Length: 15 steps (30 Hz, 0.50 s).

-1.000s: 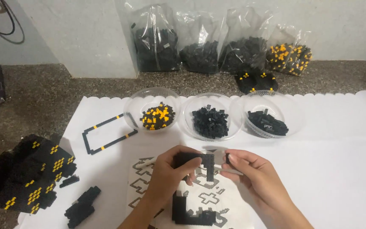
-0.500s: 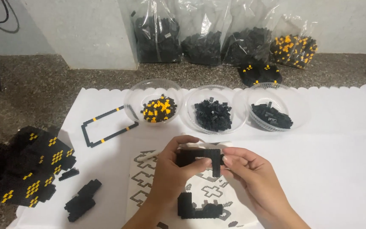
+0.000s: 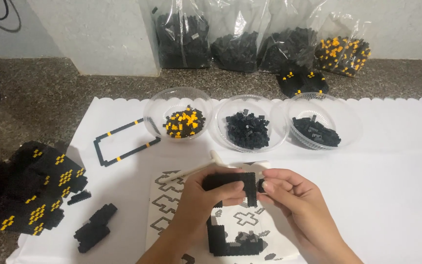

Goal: Assembling a structure using small interlocking plastic blocks and a small mallet to secure them.

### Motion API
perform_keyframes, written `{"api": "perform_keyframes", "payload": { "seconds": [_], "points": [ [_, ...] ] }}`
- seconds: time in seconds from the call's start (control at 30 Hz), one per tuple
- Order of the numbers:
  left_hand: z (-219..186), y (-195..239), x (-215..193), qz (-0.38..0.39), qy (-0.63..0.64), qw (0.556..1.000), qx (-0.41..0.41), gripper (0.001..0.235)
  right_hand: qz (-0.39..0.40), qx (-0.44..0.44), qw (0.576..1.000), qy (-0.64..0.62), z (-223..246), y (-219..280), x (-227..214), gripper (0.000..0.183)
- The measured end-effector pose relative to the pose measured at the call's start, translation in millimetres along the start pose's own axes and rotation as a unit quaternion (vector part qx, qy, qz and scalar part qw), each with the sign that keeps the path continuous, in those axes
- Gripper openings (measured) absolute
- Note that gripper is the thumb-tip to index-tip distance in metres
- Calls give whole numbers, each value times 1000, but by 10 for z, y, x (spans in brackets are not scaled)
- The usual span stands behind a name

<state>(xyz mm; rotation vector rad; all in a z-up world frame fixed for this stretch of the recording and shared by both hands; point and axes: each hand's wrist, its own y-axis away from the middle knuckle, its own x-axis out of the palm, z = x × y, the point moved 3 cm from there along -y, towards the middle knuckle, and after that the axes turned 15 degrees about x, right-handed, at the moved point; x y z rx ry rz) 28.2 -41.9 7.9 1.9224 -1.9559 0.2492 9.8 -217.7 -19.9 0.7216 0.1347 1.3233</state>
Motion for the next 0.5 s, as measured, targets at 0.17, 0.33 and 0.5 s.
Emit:
{"api": "perform_keyframes", "payload": {
  "seconds": [0.17,0.33,0.5],
  "points": [
    [-17,5,5,15,-33,999,3,25,12,-8,1000,12,-17,-41,-26,23],
    [-37,18,6,19,-46,999,3,24,10,-2,1000,23,0,-37,-23,23],
    [1,8,-7,32,-58,998,7,23,15,-27,999,28,2,-47,-32,24]
  ]
}}
